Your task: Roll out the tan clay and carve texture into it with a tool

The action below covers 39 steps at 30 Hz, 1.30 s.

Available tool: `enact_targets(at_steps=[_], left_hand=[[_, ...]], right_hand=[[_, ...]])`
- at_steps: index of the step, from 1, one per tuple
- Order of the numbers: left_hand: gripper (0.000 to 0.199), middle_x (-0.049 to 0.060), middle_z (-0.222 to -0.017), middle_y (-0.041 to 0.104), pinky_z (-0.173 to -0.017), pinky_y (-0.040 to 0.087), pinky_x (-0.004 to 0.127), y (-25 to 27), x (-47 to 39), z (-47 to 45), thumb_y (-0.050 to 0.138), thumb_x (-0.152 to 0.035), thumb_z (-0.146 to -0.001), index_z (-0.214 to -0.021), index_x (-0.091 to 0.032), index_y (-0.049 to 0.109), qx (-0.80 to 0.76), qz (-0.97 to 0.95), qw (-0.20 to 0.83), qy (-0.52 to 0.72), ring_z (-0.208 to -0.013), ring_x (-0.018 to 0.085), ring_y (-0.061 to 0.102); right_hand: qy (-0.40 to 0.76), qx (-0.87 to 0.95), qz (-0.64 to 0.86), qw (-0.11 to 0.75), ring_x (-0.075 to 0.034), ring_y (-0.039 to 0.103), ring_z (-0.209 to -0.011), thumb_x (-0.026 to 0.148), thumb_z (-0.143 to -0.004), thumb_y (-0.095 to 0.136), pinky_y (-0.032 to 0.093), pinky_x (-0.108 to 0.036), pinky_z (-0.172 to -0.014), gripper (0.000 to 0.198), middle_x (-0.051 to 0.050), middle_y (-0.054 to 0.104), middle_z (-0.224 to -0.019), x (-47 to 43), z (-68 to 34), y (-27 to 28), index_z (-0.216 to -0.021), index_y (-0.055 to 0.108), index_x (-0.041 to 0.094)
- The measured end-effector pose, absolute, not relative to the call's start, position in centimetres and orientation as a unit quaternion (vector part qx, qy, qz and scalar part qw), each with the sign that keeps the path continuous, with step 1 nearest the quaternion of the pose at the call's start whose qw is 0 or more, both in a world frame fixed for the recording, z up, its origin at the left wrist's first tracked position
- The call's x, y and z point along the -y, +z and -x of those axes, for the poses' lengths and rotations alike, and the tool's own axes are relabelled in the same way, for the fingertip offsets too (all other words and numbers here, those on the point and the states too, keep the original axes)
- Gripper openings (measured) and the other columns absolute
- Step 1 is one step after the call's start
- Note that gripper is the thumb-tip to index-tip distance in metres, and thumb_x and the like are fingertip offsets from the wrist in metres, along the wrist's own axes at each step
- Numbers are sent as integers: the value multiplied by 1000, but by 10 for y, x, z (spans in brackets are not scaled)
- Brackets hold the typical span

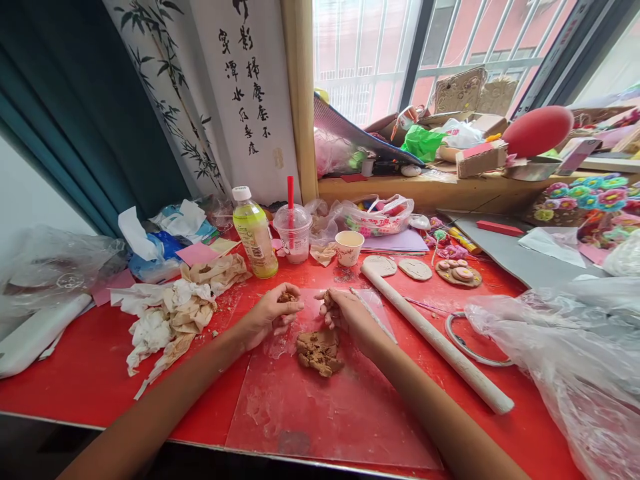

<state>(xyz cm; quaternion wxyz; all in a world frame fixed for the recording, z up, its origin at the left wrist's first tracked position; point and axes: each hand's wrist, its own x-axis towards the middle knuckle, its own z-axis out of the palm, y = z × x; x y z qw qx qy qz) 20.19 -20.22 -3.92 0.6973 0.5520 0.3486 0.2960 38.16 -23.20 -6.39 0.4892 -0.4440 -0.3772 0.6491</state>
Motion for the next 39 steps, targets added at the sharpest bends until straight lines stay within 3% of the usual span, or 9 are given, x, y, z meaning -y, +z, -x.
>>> enact_targets(at_steps=[3, 6, 9, 12, 14, 17, 22, 30, 39], left_hand=[[43, -5, -65, 45, -33, 19, 11, -38, 202, -200, 60, -38, -75, -112, -19, 48, -347, -574, 691, 270, -43, 2, 30], [37, -2, -72, 53, -39, 32, 12, -39, 200, -199, 56, -26, -74, -110, -16, 56, -356, -572, 680, 288, -48, 2, 38], [39, 6, -95, 61, -70, 48, 21, -42, 198, -201, 54, -13, -67, -105, -13, 59, -356, -534, 702, 309, -78, 9, 58], [55, 7, -110, 60, -89, 43, 25, -46, 197, -205, 51, 2, -51, -103, -14, 60, -330, -516, 727, 310, -105, 16, 54], [51, 6, -99, 64, -85, 45, 25, -50, 197, -207, 45, 5, -45, -89, -12, 63, -346, -513, 715, 325, -98, 17, 58], [32, 3, -67, 64, -62, 48, 19, -54, 196, -206, 39, 2, -42, -64, -10, 59, -405, -503, 675, 356, -65, 12, 61], [13, -1, -36, 45, -32, 22, 14, -49, 197, -200, 33, -7, -38, -43, -13, 44, -445, -486, 650, 379, -30, 6, 37], [5, -3, -30, 32, -32, 15, 16, -39, 202, -199, 34, -11, -38, -38, -16, 35, -404, -485, 670, 391, -27, 5, 26], [10, -3, -45, 45, -36, 32, 17, -41, 198, -195, 40, -6, -42, -48, -14, 43, -298, -519, 655, 461, -36, 7, 42]], right_hand=[[659, 359, 441, 492, -8, 47, -51, 35, -84, 45, 36, -18, -45, 24, 0, 52, -62, 231, -382, -65, -83, 58, 15], [667, 339, 437, 499, -7, 46, -49, 33, -85, 44, 35, -18, -43, 23, 0, 52, -61, 230, -384, -65, -82, 57, 15], [675, 317, 436, 504, -7, 44, -47, 33, -85, 44, 34, -18, -41, 23, 0, 52, -60, 227, -386, -67, -80, 57, 15], [678, 297, 439, 508, -6, 45, -46, 32, -86, 43, 35, -16, -40, 23, 0, 53, -61, 224, -388, -69, -81, 57, 14], [681, 290, 439, 509, -5, 45, -46, 31, -88, 41, 36, -15, -41, 24, 0, 53, -61, 224, -388, -68, -83, 57, 14], [685, 285, 436, 510, -5, 44, -44, 31, -89, 39, 36, -15, -41, 26, 1, 52, -60, 224, -388, -64, -83, 57, 13], [686, 284, 432, 512, -5, 42, -42, 31, -89, 37, 35, -15, -38, 29, 0, 51, -58, 223, -388, -65, -77, 57, 14], [687, 292, 424, 513, -7, 41, -43, 32, -88, 38, 33, -17, -38, 27, 0, 52, -57, 221, -389, -71, -78, 57, 15], [688, 290, 432, 505, -8, 43, -45, 37, -90, 32, 34, -18, -39, 34, -1, 53, -58, 220, -389, -70, -77, 57, 16]])
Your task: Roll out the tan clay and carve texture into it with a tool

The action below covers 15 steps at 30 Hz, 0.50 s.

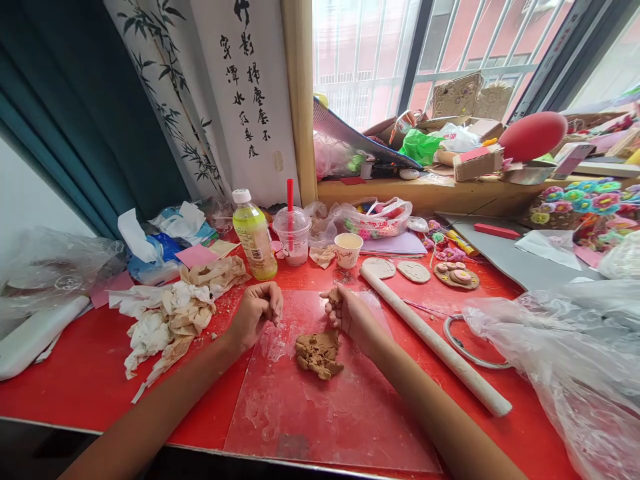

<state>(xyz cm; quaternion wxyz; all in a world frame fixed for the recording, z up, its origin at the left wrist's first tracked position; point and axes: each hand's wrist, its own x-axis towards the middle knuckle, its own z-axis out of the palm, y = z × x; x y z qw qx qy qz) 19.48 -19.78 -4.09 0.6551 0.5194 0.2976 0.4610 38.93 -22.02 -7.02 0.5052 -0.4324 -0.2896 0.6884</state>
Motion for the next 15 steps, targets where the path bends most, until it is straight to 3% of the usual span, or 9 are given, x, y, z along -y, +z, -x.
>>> enact_targets(at_steps=[4, 6, 8, 11, 15], left_hand=[[16, -4, -63, 54, -41, 43, 22, -35, 204, -194, 46, -8, -57, -71, -15, 50, -239, -515, 669, 480, -33, 4, 38], [9, -6, -57, 52, -37, 41, 22, -34, 204, -195, 47, -16, -71, -79, -17, 51, -218, -501, 685, 482, -29, 4, 33], [9, -9, -42, 40, -33, 39, 21, -34, 203, -196, 47, -26, -80, -81, -18, 51, -233, -492, 689, 477, -26, 6, 30], [23, -11, -32, 26, -37, 44, 23, -38, 198, -199, 51, -37, -81, -72, -15, 52, -280, -490, 675, 475, -25, 8, 34], [34, -6, -38, 43, -37, 43, 21, -45, 193, -201, 60, -46, -74, -72, -12, 54, -335, -462, 667, 478, -31, 8, 43]], right_hand=[[690, 288, 434, 502, -8, 43, -43, 35, -89, 36, 34, -18, -39, 30, 0, 52, -57, 221, -389, -69, -78, 56, 16], [692, 289, 435, 499, -7, 42, -43, 32, -87, 39, 34, -18, -39, 24, 0, 53, -58, 221, -389, -69, -81, 56, 15], [692, 289, 437, 497, -7, 42, -42, 30, -86, 40, 35, -18, -39, 22, 0, 53, -58, 222, -388, -69, -82, 56, 15], [691, 291, 436, 498, -7, 42, -41, 31, -87, 39, 35, -18, -39, 23, 1, 53, -58, 222, -388, -69, -83, 56, 15], [692, 292, 434, 497, -7, 42, -42, 32, -87, 39, 34, -18, -39, 24, 1, 52, -57, 221, -388, -70, -82, 55, 15]])
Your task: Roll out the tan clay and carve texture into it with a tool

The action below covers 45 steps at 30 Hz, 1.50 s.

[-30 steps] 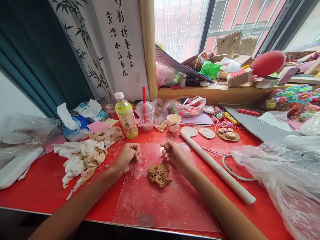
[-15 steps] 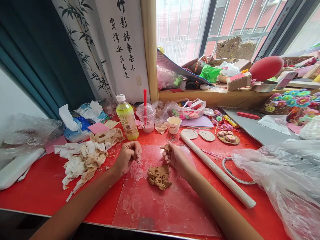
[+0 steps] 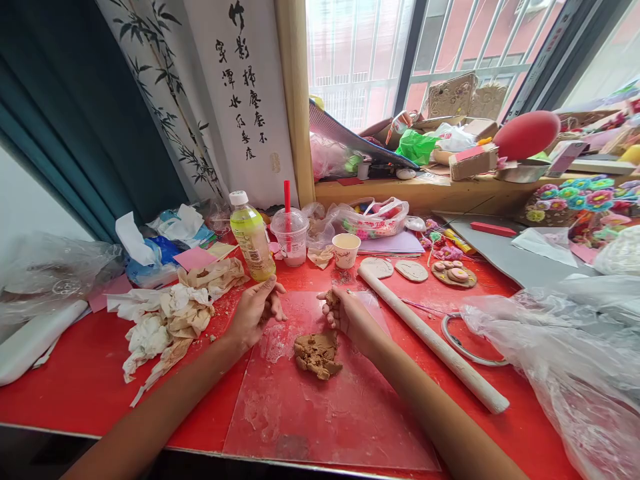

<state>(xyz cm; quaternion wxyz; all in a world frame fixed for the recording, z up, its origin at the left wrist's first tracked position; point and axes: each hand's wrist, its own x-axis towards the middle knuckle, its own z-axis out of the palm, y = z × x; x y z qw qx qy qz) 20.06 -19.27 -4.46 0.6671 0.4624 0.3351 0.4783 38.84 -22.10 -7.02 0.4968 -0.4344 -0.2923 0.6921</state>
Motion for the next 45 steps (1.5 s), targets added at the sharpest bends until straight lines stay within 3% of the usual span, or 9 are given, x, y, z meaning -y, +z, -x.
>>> enact_targets(at_steps=[6, 18, 22, 26, 30, 32, 35, 38, 45], left_hand=[[45, -10, -28, 26, -24, 13, 13, -42, 195, -199, 63, -56, -68, -61, -14, 49, -341, -423, 686, 484, -22, 2, 16], [51, -7, -29, 18, -28, 8, 17, -26, 205, -193, 46, -51, -82, -46, -15, 39, -295, -432, 710, 470, -23, 3, 13], [44, -7, -32, 19, -30, 10, 18, -28, 205, -192, 45, -44, -83, -50, -15, 41, -305, -463, 684, 473, -25, 3, 15], [4, -7, -51, 39, -42, 30, 15, -33, 201, -193, 53, -18, -73, -74, -16, 51, -310, -478, 648, 505, -41, 3, 36], [23, -1, -87, 56, -75, 40, 16, -35, 198, -198, 61, -11, -66, -88, -16, 53, -320, -520, 621, 491, -80, 6, 52], [27, 3, -93, 57, -77, 42, 20, -34, 199, -201, 64, -19, -70, -94, -15, 53, -326, -529, 632, 463, -86, 10, 54], [31, 3, -86, 57, -59, 43, 20, -31, 203, -202, 68, -26, -68, -92, -14, 53, -326, -510, 665, 437, -67, 9, 53], [24, -1, -70, 53, -43, 32, 15, -31, 203, -199, 67, -31, -68, -79, -14, 54, -335, -480, 681, 440, -49, 4, 41], [51, -4, -31, 21, -33, 9, 20, -31, 200, -194, 47, -42, -76, -35, -16, 31, -346, -433, 734, 393, -28, 4, 16]], right_hand=[[690, 299, 430, 500, -7, 43, -44, 38, -88, 36, 34, -18, -40, 31, 1, 51, -58, 222, -388, -70, -75, 53, 16], [689, 313, 431, 492, -6, 39, -42, 37, -87, 36, 33, -18, -40, 29, 1, 49, -56, 223, -387, -68, -74, 52, 16], [688, 312, 431, 493, -6, 40, -42, 36, -88, 36, 33, -18, -40, 29, 1, 49, -57, 224, -387, -65, -77, 53, 15], [688, 313, 429, 494, -7, 40, -42, 36, -88, 36, 32, -18, -40, 29, 1, 50, -56, 223, -387, -65, -76, 53, 16], [692, 309, 427, 493, -7, 40, -42, 36, -89, 34, 32, -18, -40, 31, 1, 49, -56, 223, -388, -66, -75, 53, 16], [693, 307, 426, 494, -7, 40, -42, 37, -89, 33, 32, -18, -41, 32, 2, 49, -55, 223, -388, -66, -75, 53, 16], [694, 303, 428, 493, -7, 41, -43, 37, -89, 33, 33, -18, -41, 32, 1, 49, -56, 222, -388, -66, -74, 53, 17], [696, 302, 428, 490, -8, 41, -42, 37, -90, 32, 33, -18, -40, 33, 1, 50, -56, 222, -388, -67, -73, 53, 17], [693, 313, 424, 491, -7, 39, -42, 37, -89, 32, 33, -17, -40, 33, 2, 48, -56, 223, -388, -67, -70, 49, 17]])
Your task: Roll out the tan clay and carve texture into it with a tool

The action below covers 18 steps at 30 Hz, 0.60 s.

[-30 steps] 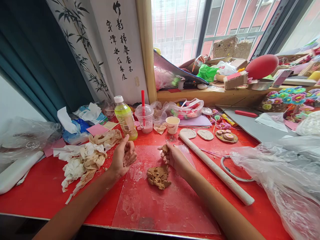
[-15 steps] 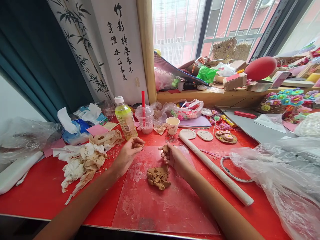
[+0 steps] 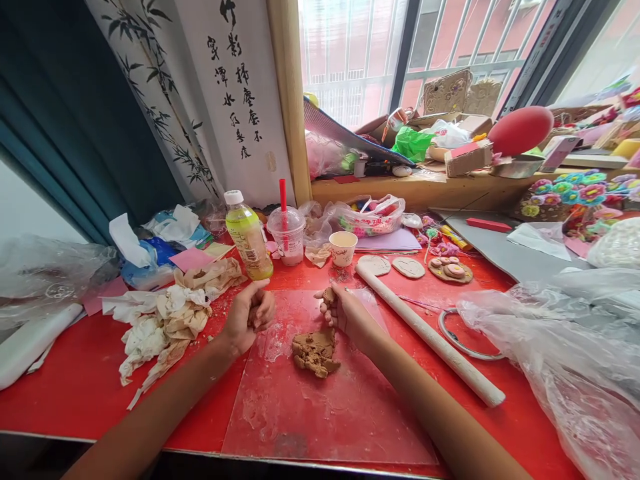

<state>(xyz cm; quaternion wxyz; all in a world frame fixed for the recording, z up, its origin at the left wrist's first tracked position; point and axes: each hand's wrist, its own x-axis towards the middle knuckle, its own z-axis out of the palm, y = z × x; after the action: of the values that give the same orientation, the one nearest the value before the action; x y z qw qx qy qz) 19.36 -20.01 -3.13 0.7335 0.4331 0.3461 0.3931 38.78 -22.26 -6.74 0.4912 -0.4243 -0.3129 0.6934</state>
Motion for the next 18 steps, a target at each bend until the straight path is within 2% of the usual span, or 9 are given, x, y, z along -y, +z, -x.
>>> enact_targets(at_steps=[4, 10, 13, 16, 18], left_hand=[[51, -5, -30, 17, -35, 7, 21, -32, 206, -197, 45, -37, -79, -36, -17, 25, -346, -418, 731, 413, -29, 4, 14], [45, -5, -30, 15, -35, 8, 20, -32, 202, -194, 44, -30, -74, -38, -17, 19, -356, -402, 725, 431, -30, 4, 12], [35, -6, -35, 24, -35, 11, 19, -35, 194, -192, 47, -31, -72, -45, -16, 30, -370, -402, 723, 422, -31, 4, 16], [17, -6, -51, 41, -35, 19, 16, -40, 190, -195, 57, -28, -66, -65, -15, 45, -384, -412, 724, 399, -36, 2, 28], [23, -6, -60, 46, -38, 26, 14, -44, 192, -198, 64, -23, -62, -78, -15, 49, -387, -430, 723, 378, -42, 2, 38]], right_hand=[[683, 326, 434, 489, -7, 40, -43, 38, -89, 32, 34, -18, -40, 33, 1, 49, -58, 222, -388, -68, -72, 51, 17], [627, 377, 470, 494, -8, 44, -47, 40, -87, 37, 36, -19, -42, 30, 0, 51, -63, 225, -388, -67, -77, 55, 17], [564, 429, 506, 491, -10, 52, -57, 43, -83, 46, 39, -20, -44, 28, -2, 56, -73, 228, -388, -63, -90, 58, 18], [480, 499, 540, 479, -15, 56, -66, 40, -77, 56, 43, -24, -50, 36, -4, 59, -80, 230, -388, -60, -108, 54, 21], [417, 557, 546, 468, -17, 58, -73, 35, -77, 58, 47, -29, -63, 37, -4, 60, -85, 231, -386, -61, -111, 53, 22]])
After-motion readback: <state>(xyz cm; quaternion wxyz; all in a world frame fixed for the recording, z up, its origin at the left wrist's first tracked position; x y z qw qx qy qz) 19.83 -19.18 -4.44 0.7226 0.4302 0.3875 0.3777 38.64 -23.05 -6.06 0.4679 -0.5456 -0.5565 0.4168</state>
